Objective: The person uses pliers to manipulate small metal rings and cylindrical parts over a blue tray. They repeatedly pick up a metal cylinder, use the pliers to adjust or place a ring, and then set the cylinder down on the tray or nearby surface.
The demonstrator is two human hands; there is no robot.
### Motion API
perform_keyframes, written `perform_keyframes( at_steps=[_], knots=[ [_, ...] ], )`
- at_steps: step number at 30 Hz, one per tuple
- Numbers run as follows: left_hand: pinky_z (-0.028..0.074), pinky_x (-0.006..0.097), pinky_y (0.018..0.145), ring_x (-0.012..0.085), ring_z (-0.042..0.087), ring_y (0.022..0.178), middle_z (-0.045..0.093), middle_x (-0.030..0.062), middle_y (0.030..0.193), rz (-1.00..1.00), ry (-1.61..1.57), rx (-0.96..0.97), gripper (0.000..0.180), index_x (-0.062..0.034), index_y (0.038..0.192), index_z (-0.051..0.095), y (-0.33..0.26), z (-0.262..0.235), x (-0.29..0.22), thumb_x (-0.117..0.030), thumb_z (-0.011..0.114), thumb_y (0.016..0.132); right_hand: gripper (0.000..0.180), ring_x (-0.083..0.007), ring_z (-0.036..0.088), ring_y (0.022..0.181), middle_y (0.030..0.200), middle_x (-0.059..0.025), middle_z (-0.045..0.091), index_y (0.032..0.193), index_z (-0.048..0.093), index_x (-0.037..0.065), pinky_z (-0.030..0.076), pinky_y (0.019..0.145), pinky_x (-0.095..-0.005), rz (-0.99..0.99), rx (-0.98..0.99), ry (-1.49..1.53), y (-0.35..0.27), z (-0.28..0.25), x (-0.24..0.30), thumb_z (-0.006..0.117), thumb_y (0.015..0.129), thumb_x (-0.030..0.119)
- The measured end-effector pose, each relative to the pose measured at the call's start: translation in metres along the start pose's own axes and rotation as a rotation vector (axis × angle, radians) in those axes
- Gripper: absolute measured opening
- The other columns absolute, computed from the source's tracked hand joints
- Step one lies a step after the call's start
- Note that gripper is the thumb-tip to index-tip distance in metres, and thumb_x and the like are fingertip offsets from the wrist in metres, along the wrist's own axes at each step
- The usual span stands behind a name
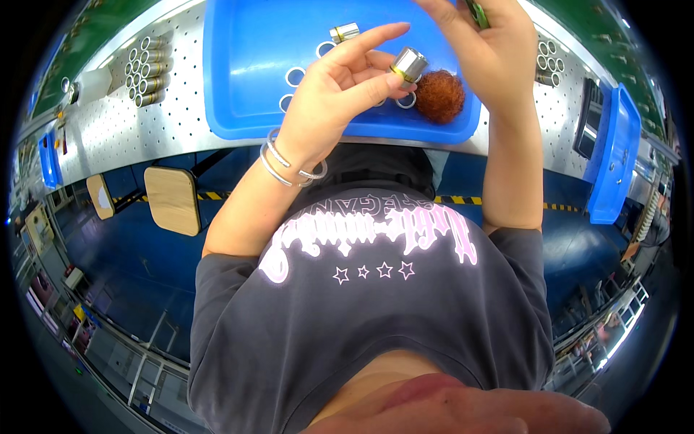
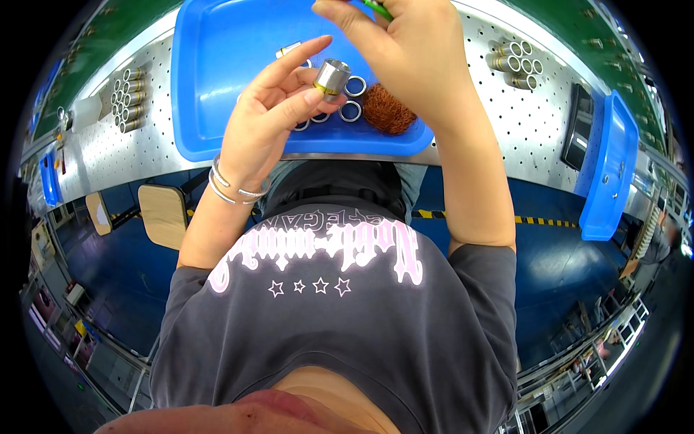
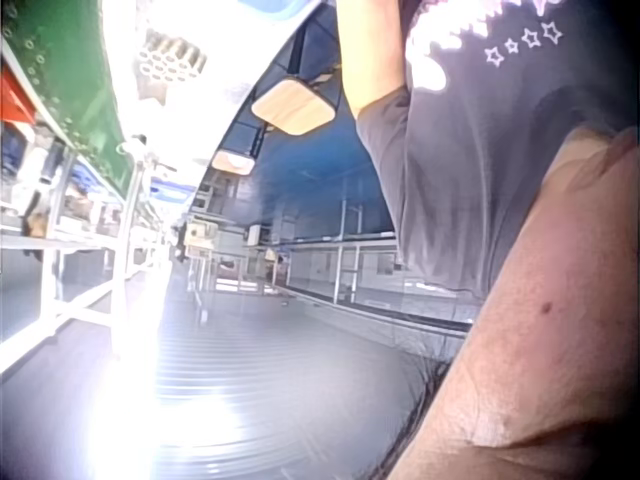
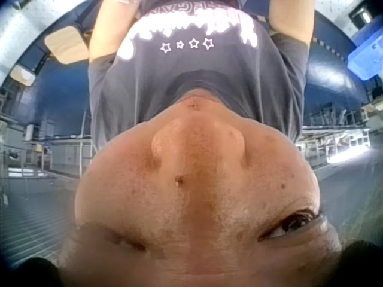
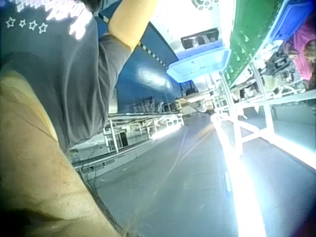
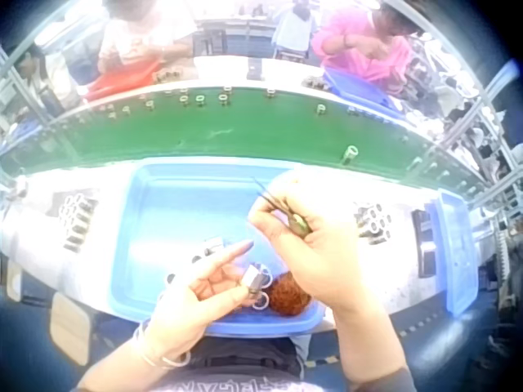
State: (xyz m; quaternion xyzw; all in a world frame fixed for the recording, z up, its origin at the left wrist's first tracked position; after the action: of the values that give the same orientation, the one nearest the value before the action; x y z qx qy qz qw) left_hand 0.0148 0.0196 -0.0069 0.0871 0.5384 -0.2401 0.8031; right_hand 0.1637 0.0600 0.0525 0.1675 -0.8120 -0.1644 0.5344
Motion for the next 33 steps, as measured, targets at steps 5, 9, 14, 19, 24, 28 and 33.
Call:
perform_keyframes(
  at_steps=[5, 9, 14, 19, 24, 28, 33],
  knots=[
    [0.049, 0.030, 0.088, 0.0203, 0.062, 0.098, 0.060, 0.0145, 0.109, 0.012, -0.037, -0.008, 0.045, -0.0021, 0.132, 0.046, 0.002, 0.000, 0.001, -0.009, 0.056, 0.089, 0.006, -0.0031, 0.039, 0.059, 0.071, 0.0030, 0.050, 0.084, 0.058, 0.003, 0.031, 0.054, -0.0177, 0.173, -0.098, -0.002, 0.005, -0.014, -0.029, 0.057, 0.089, 0.007],
    [0.049, 0.031, 0.091, 0.0224, 0.061, 0.101, 0.059, 0.0156, 0.112, 0.003, -0.095, -0.096, 0.044, -0.0015, 0.131, 0.046, 0.001, -0.007, 0.002, -0.007, 0.055, 0.089, 0.009, -0.0009, 0.032, 0.048, 0.075, -0.0038, 0.057, 0.089, 0.055, 0.005, 0.026, 0.045, -0.0157, 0.402, -0.043, 0.466, 0.004, -0.027, -0.034, 0.052, 0.094, 0.012],
    [0.050, 0.031, 0.091, 0.0235, 0.061, 0.104, 0.059, 0.0161, 0.113, 0.019, -0.176, -0.115, 0.044, -0.0018, 0.131, 0.047, 0.002, -0.011, 0.003, -0.008, 0.055, 0.088, 0.011, -0.0016, 0.026, 0.041, 0.079, -0.0139, 0.061, 0.094, 0.052, 0.002, 0.023, 0.039, -0.0153, 0.228, 0.047, 0.792, 0.007, -0.029, -0.023, 0.049, 0.095, 0.012],
    [0.049, 0.031, 0.091, 0.0237, 0.061, 0.102, 0.060, 0.0149, 0.111, 0.020, -0.151, -0.122, 0.044, -0.0020, 0.130, 0.047, 0.001, -0.010, 0.002, -0.007, 0.056, 0.087, 0.014, -0.0009, 0.028, 0.042, 0.081, -0.0169, 0.062, 0.093, 0.052, -0.001, 0.022, 0.040, -0.0152, 0.188, 0.108, 0.746, 0.007, -0.026, 0.001, 0.049, 0.094, 0.013],
    [0.048, 0.030, 0.086, 0.0202, 0.062, 0.097, 0.062, 0.0115, 0.106, 0.027, -0.159, -0.135, 0.040, -0.0030, 0.124, 0.052, 0.001, -0.011, 0.003, -0.007, 0.060, 0.085, 0.015, -0.0008, 0.029, 0.043, 0.082, -0.0178, 0.063, 0.091, 0.052, -0.002, 0.023, 0.040, -0.0153, 0.174, 0.079, 0.734, 0.007, -0.024, 0.009, 0.049, 0.094, 0.012],
    [0.047, 0.029, 0.085, 0.0183, 0.062, 0.094, 0.063, 0.0102, 0.103, 0.054, -0.154, -0.129, 0.038, -0.0027, 0.120, 0.053, 0.003, -0.009, 0.005, -0.003, 0.061, 0.084, 0.015, -0.0009, 0.029, 0.043, 0.082, -0.0179, 0.063, 0.091, 0.052, -0.002, 0.023, 0.040, -0.0153, 0.202, 0.061, 0.708, 0.005, -0.025, 0.005, 0.050, 0.094, 0.012],
    [0.050, 0.030, 0.087, 0.0216, 0.062, 0.098, 0.060, 0.0120, 0.105, 0.077, -0.029, -0.117, 0.037, -0.0017, 0.122, 0.052, 0.001, -0.009, 0.003, -0.007, 0.060, 0.086, 0.016, -0.0004, 0.029, 0.043, 0.081, -0.0167, 0.063, 0.090, 0.052, -0.003, 0.023, 0.040, -0.0153, 0.125, 0.083, 0.721, 0.009, -0.026, 0.015, 0.050, 0.094, 0.013]
  ],
)
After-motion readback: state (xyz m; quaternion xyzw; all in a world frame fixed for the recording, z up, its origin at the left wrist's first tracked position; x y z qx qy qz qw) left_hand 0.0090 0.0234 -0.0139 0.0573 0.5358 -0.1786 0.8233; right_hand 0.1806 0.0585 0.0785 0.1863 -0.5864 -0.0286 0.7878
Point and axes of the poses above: each hand's wrist, its own y-axis towards the middle knuckle, its own z-axis out of the palm, x = y × z, the point moved 4 cm from there along y, towards the middle knuckle
